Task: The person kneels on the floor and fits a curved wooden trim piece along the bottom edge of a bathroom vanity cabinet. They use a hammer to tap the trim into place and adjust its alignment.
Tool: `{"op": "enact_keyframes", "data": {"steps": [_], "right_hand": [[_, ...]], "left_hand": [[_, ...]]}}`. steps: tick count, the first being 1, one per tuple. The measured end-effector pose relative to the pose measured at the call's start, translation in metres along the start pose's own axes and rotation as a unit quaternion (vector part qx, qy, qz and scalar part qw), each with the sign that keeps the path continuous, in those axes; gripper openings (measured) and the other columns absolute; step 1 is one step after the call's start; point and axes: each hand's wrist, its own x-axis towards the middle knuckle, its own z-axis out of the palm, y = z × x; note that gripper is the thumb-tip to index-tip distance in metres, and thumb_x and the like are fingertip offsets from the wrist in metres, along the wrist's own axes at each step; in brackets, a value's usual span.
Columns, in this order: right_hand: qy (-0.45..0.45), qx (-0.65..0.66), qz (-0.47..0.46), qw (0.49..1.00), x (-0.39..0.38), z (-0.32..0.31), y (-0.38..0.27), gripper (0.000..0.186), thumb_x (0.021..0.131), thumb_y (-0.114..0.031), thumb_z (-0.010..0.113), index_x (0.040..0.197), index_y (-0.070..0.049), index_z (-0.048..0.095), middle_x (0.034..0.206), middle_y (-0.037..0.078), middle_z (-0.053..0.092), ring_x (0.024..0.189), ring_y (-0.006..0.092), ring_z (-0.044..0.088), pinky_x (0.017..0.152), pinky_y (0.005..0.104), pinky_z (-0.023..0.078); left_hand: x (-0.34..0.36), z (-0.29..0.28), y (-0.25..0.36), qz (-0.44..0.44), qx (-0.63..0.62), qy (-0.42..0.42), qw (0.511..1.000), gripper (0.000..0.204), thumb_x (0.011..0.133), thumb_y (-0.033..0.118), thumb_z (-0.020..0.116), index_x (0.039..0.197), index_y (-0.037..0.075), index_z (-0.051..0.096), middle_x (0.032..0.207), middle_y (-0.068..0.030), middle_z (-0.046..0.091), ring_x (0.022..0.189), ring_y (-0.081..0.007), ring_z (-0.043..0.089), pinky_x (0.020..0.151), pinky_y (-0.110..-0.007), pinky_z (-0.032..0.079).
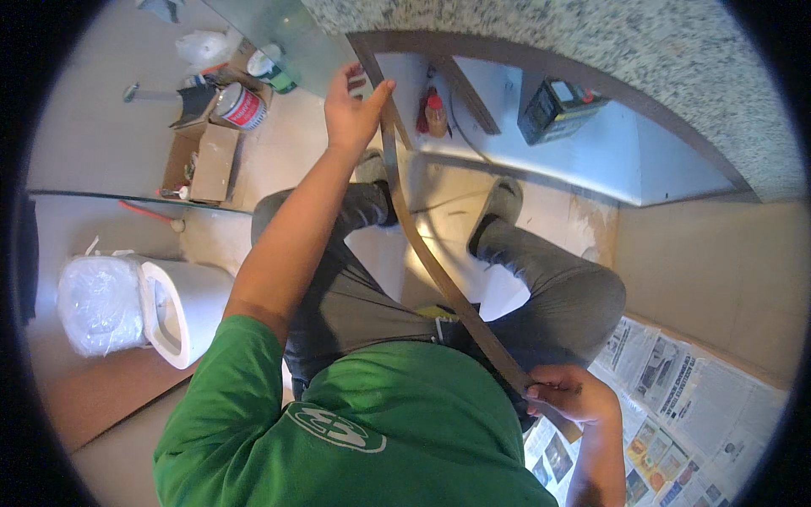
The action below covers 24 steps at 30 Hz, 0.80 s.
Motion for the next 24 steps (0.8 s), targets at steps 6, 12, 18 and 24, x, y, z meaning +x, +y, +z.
{"op": "enact_keyframes", "data": {"steps": [6,12,18,24], "right_hand": [[0.009,0.017,0.103,0.995,0.019,-0.003,0.025,0.020,0.103,-0.016,0.059,0.093,0.000,0.066,0.081,0.008,0.071,0.076,0.0166,0.069,0.073,0.0313,0.053],[-0.021,0.001,0.122,0.992,0.036,-0.013,0.018,0.021,0.102,-0.019,0.059,0.093,-0.002,0.067,0.081,0.008,0.073,0.071,0.0150,0.068,0.065,0.0297,0.051],[-0.020,0.065,0.135,0.988,0.042,-0.020,0.031,0.018,0.100,-0.018,0.060,0.095,-0.002,0.067,0.079,0.008,0.074,0.067,0.0160,0.071,0.054,0.0263,0.050],[-0.020,0.090,0.123,0.988,0.041,-0.024,0.042,0.016,0.099,-0.014,0.061,0.095,0.001,0.065,0.080,0.011,0.074,0.066,0.0199,0.073,0.053,0.0282,0.053]], "left_hand": [[0.005,0.010,-0.014,-0.011,0.002,-0.025,1.000,0.049,0.079,0.030,0.080,0.113,0.001,0.061,0.106,-0.0151,0.069,0.095,-0.0298,0.068,0.087,-0.040,0.054],[0.004,0.013,-0.032,0.024,0.021,-0.010,0.999,0.041,0.079,0.025,0.079,0.109,0.001,0.064,0.095,-0.0114,0.073,0.085,-0.0247,0.073,0.080,-0.036,0.057],[0.006,0.012,-0.028,0.052,0.083,0.001,0.995,0.039,0.078,0.022,0.079,0.107,-0.001,0.065,0.092,-0.0112,0.075,0.083,-0.0225,0.074,0.080,-0.034,0.057],[0.006,0.013,-0.031,0.040,0.057,0.001,0.998,0.038,0.080,0.022,0.080,0.107,-0.001,0.065,0.093,-0.0108,0.074,0.083,-0.0209,0.073,0.080,-0.032,0.057]]}}
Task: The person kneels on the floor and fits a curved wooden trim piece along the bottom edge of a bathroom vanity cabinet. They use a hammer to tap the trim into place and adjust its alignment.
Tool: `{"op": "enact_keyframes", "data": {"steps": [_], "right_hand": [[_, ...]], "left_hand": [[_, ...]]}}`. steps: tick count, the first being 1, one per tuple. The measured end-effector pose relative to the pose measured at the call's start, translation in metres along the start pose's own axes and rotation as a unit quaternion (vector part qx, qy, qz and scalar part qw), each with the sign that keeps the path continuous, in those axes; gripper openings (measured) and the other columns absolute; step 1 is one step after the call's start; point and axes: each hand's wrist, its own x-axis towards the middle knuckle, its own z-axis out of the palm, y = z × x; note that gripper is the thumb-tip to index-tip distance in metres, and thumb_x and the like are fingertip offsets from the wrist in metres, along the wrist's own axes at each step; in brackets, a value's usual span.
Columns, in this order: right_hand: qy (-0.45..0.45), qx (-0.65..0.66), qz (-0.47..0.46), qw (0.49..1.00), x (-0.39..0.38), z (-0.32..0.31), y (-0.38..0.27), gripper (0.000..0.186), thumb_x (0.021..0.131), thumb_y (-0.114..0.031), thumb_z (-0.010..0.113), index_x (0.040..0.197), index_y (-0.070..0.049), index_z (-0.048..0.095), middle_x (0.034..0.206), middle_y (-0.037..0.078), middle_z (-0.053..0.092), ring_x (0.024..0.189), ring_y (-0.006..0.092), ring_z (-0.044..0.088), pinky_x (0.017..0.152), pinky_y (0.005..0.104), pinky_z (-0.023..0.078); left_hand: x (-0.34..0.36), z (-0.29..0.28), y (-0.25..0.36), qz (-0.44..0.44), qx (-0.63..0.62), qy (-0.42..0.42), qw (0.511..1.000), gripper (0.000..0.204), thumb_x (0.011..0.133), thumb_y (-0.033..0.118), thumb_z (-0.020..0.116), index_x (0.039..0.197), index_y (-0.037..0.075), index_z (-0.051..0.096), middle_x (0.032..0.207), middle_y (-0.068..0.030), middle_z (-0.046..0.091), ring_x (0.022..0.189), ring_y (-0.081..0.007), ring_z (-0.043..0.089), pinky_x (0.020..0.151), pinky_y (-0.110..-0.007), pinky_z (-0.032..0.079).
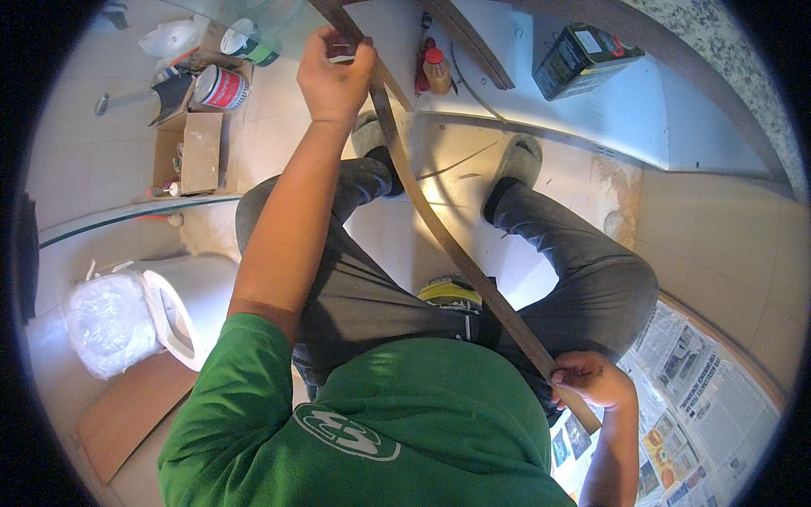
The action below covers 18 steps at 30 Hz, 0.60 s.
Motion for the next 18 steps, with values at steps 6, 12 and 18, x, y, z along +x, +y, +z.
{"op": "enact_keyframes", "data": {"steps": [6,12,18], "right_hand": [[0.017,0.006,0.023,1.000,-0.002,0.001,-0.001,0.015,0.098,-0.014,0.062,0.095,0.001,0.065,0.081,0.012,0.074,0.066,0.0196,0.073,0.052,0.0278,0.052],[0.007,-0.005,0.013,1.000,0.000,0.000,-0.007,0.016,0.098,-0.014,0.061,0.092,0.001,0.065,0.080,0.013,0.074,0.065,0.0190,0.072,0.054,0.0289,0.053],[-0.017,0.002,0.027,0.999,0.004,-0.005,-0.003,0.020,0.100,-0.017,0.061,0.093,0.001,0.065,0.081,0.012,0.072,0.070,0.0215,0.071,0.066,0.0340,0.058]], "left_hand": [[-0.006,0.001,-0.014,0.021,-0.069,0.017,0.997,0.036,0.089,0.022,0.078,0.112,-0.002,0.066,0.093,-0.0106,0.074,0.083,-0.0174,0.071,0.076,-0.029,0.057],[-0.004,0.003,-0.021,-0.055,-0.134,0.014,0.989,0.029,0.095,0.023,0.073,0.108,-0.003,0.071,0.090,-0.0102,0.074,0.080,-0.0154,0.070,0.073,-0.029,0.057],[-0.002,-0.002,-0.008,-0.045,-0.086,0.037,0.995,0.024,0.092,0.024,0.075,0.094,0.000,0.072,0.084,-0.0141,0.073,0.076,-0.0235,0.071,0.070,-0.035,0.056]]}}
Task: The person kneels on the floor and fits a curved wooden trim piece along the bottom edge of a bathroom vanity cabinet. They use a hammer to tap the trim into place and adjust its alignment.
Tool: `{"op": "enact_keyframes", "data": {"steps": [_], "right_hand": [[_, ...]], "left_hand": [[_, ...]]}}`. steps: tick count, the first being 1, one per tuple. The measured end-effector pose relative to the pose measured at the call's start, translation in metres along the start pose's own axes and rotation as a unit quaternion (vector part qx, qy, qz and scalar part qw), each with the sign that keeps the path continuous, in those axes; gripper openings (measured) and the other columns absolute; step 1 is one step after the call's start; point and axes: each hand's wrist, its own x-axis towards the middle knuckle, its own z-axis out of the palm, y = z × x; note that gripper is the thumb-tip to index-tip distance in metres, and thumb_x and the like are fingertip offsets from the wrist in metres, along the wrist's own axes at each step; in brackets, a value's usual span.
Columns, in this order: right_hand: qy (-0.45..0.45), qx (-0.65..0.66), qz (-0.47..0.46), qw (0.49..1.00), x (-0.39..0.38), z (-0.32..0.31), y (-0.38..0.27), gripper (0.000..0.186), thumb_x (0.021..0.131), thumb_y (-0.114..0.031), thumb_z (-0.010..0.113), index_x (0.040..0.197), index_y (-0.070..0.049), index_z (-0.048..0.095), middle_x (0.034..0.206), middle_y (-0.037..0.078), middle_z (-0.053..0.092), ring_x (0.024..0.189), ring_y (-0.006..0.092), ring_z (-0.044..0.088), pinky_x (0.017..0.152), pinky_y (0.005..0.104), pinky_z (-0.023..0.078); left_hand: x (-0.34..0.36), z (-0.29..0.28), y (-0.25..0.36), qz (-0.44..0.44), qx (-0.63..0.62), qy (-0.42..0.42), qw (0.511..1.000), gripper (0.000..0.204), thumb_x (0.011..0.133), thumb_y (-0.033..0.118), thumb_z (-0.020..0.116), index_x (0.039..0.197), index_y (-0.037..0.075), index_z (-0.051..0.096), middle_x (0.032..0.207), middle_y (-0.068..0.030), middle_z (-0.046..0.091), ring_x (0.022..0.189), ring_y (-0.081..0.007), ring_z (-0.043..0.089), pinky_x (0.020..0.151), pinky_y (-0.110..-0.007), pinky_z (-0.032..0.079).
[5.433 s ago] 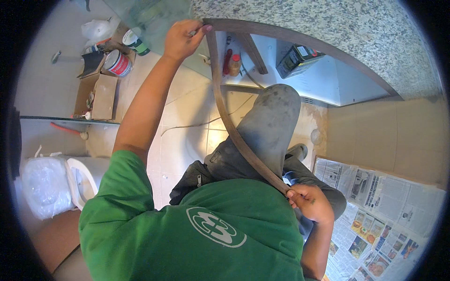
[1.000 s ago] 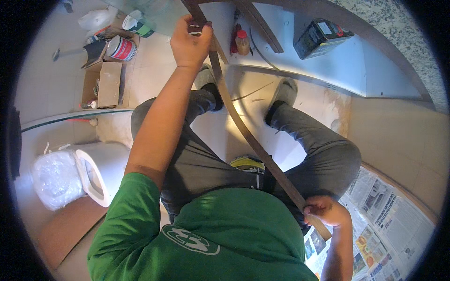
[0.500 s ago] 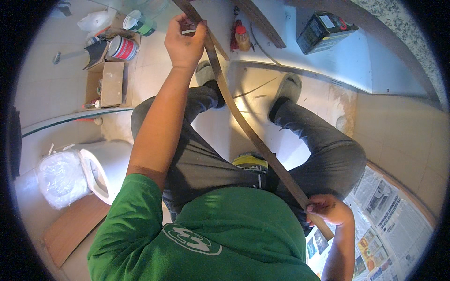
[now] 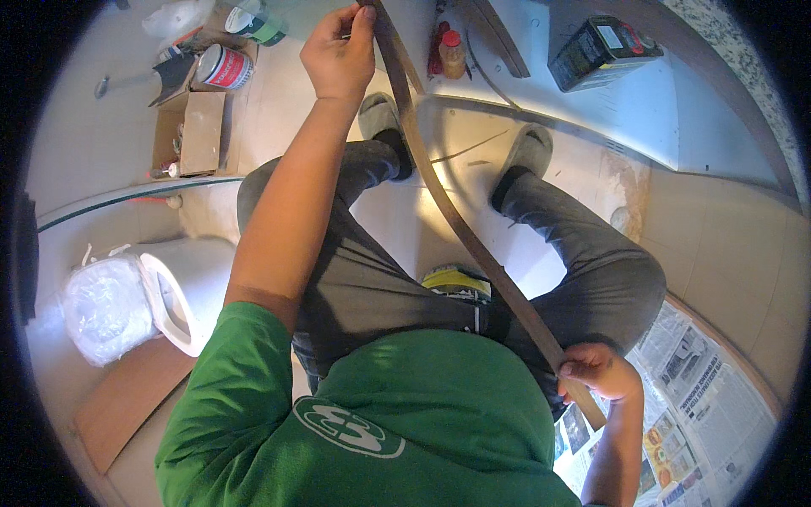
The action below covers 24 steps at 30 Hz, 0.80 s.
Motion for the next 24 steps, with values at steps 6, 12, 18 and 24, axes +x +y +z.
{"op": "enact_keyframes", "data": {"steps": [6,12,18,24], "right_hand": [[0.003,0.013,0.016,1.000,0.001,0.003,-0.010,0.019,0.100,-0.016,0.062,0.093,0.001,0.065,0.082,0.012,0.073,0.070,0.0215,0.072,0.064,0.0338,0.058],[0.031,-0.011,0.040,0.999,0.001,0.006,-0.013,0.020,0.099,-0.019,0.063,0.092,-0.001,0.066,0.081,0.013,0.074,0.066,0.0222,0.073,0.060,0.0339,0.059],[0.026,0.000,0.023,0.999,0.001,0.006,-0.003,0.020,0.100,-0.023,0.062,0.097,-0.004,0.066,0.083,0.010,0.074,0.068,0.0197,0.073,0.057,0.0320,0.057],[0.039,0.003,0.045,0.998,-0.001,0.007,-0.007,0.020,0.099,-0.022,0.062,0.099,-0.003,0.066,0.083,0.010,0.074,0.069,0.0195,0.073,0.059,0.0316,0.058]], "left_hand": [[0.000,-0.005,0.005,-0.011,0.013,-0.033,0.999,0.020,0.094,0.019,0.072,0.100,0.000,0.073,0.086,-0.0162,0.074,0.077,-0.0224,0.072,0.074,-0.033,0.056],[0.006,-0.011,0.001,0.039,0.075,-0.039,0.996,0.029,0.089,0.026,0.078,0.102,0.001,0.075,0.090,-0.0126,0.076,0.082,-0.0200,0.074,0.076,-0.032,0.057],[0.019,-0.017,0.021,0.124,-0.029,-0.012,0.992,0.026,0.089,0.022,0.077,0.102,0.000,0.073,0.089,-0.0141,0.075,0.079,-0.0218,0.072,0.076,-0.032,0.056],[0.029,-0.019,0.018,0.108,-0.039,-0.007,0.993,0.027,0.086,0.018,0.077,0.105,-0.001,0.072,0.089,-0.0152,0.074,0.081,-0.0230,0.070,0.078,-0.034,0.055]]}}
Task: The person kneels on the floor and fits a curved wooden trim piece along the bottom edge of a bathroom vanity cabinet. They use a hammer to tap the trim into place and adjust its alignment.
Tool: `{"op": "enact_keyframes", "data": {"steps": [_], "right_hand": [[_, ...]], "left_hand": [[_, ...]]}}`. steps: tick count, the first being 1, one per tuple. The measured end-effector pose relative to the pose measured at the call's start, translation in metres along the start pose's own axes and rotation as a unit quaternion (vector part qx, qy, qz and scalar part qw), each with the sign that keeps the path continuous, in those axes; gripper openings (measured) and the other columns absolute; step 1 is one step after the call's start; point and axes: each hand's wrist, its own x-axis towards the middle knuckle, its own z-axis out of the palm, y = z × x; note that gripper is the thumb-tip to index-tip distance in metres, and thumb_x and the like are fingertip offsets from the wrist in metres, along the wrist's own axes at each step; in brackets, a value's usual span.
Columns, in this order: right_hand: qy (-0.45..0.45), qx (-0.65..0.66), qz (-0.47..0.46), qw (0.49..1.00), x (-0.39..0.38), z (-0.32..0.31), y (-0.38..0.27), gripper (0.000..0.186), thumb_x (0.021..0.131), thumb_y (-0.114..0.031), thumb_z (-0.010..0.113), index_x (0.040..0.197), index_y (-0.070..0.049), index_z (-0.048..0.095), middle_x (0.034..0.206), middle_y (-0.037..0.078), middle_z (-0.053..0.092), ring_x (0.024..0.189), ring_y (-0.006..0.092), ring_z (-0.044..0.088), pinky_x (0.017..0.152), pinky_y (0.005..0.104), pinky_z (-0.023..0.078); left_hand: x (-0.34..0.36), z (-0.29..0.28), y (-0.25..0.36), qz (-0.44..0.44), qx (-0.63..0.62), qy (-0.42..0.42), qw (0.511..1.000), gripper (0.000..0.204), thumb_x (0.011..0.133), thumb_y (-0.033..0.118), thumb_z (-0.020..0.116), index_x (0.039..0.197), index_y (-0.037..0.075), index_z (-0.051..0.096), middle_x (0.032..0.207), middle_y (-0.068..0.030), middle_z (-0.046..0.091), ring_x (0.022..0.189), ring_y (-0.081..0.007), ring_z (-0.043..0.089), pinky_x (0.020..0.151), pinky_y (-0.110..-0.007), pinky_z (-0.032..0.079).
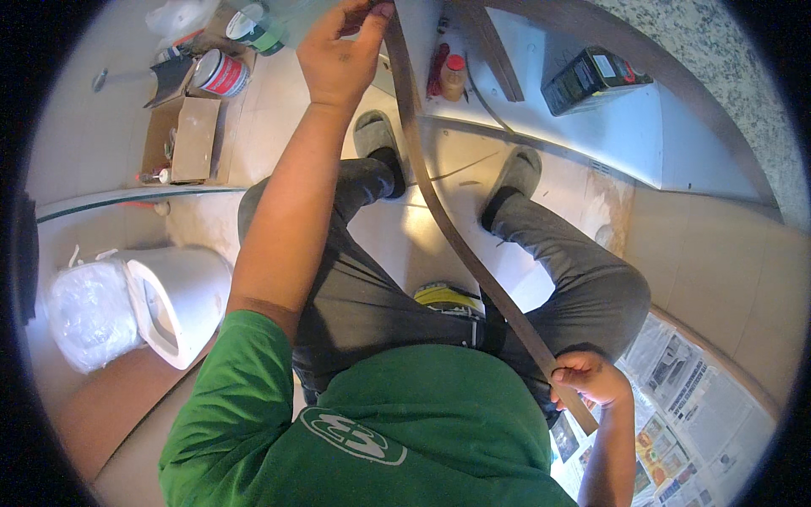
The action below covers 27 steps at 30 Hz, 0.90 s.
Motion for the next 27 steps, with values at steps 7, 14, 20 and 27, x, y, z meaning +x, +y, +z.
{"op": "enact_keyframes", "data": {"steps": [7,14,20,27], "right_hand": [[-0.008,-0.001,0.004,1.000,0.002,-0.004,-0.001,0.019,0.098,-0.019,0.063,0.100,0.000,0.066,0.082,0.013,0.074,0.068,0.0228,0.073,0.062,0.0338,0.060],[-0.018,0.030,0.003,0.999,0.002,-0.005,-0.003,0.017,0.099,-0.016,0.062,0.099,0.000,0.063,0.081,0.013,0.072,0.068,0.0231,0.072,0.064,0.0350,0.061],[-0.017,0.025,-0.006,1.000,0.000,-0.005,-0.010,0.015,0.096,-0.013,0.061,0.093,0.002,0.062,0.080,0.017,0.073,0.064,0.0261,0.073,0.058,0.0366,0.059],[-0.037,0.067,0.000,0.997,0.002,-0.014,-0.003,0.015,0.097,-0.012,0.062,0.096,0.003,0.061,0.081,0.016,0.071,0.069,0.0258,0.073,0.063,0.0368,0.060]], "left_hand": [[0.001,0.005,0.004,-0.009,0.000,-0.015,1.000,0.026,0.087,0.019,0.076,0.105,0.001,0.072,0.088,-0.0139,0.075,0.081,-0.0243,0.070,0.078,-0.034,0.054],[-0.047,0.010,-0.029,-0.157,0.012,-0.093,0.983,0.025,0.089,0.019,0.075,0.104,0.000,0.071,0.089,-0.0132,0.075,0.082,-0.0218,0.072,0.078,-0.033,0.056],[-0.064,0.016,-0.051,-0.205,-0.015,-0.074,0.976,0.026,0.091,0.022,0.078,0.101,-0.001,0.072,0.089,-0.0097,0.075,0.079,-0.0154,0.069,0.076,-0.029,0.055],[-0.065,0.017,-0.053,-0.227,-0.017,-0.070,0.971,0.023,0.091,0.018,0.078,0.098,-0.003,0.073,0.087,-0.0093,0.075,0.078,-0.0131,0.068,0.076,-0.027,0.054]]}}
